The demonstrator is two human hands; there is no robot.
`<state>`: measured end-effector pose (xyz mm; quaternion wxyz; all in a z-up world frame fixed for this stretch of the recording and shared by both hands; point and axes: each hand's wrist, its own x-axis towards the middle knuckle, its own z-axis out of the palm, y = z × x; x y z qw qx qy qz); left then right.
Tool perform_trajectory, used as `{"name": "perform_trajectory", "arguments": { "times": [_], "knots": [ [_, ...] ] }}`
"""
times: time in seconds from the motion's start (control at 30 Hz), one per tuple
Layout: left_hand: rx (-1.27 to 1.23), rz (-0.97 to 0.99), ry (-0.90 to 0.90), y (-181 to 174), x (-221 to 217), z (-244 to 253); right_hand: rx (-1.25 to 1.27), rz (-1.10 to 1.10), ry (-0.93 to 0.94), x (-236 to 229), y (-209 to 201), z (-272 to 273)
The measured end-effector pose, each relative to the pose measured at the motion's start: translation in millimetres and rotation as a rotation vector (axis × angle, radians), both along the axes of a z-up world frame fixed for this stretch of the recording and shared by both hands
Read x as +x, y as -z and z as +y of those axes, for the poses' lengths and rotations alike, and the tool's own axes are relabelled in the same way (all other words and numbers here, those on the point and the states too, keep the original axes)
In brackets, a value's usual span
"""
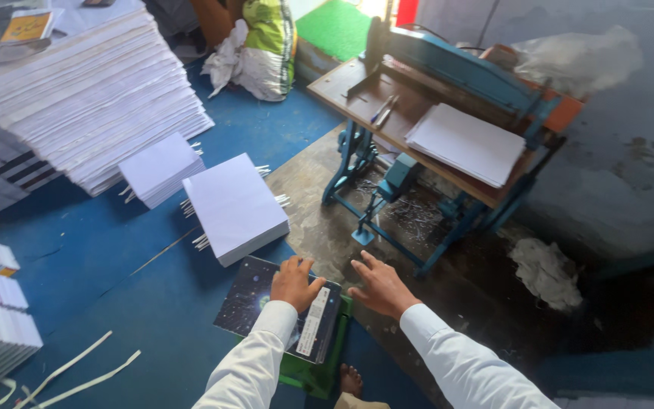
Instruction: The person stacks notebooks, writes on a cover sheet, and ties the notebook with string. They handle stacks of notebooks, a pen, and string to assemble and secure a single notebook unit.
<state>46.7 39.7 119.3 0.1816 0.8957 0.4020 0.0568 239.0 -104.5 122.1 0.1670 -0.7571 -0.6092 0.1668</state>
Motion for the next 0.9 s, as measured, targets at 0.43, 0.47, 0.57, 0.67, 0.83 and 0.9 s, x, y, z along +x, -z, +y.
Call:
{"name": "perform_trajectory", "arguments": {
  "times": [0.43,0.47,0.57,0.67,0.83,0.9],
  "knots": [
    [0.021,-0.129,0.217,-59,87,-83,-0.028,0.045,0.313,44,-44,-123],
    [0.021,-0.136,0.237,-64,95,-91,-0.037,0.052,0.344,46,-47,-133],
    [0.023,-0.157,0.301,-76,121,-114,-0.060,0.058,0.426,56,-54,-163],
    [0.061,-0.203,0.382,-85,145,-137,-0.006,0.040,0.471,69,-57,-193],
    [0.055,-0.205,0.511,-98,190,-172,0.008,0.056,0.563,94,-55,-237],
    [0.068,-0.232,0.553,-102,211,-186,0.042,0.028,0.575,109,-54,-255]
  ]
}}
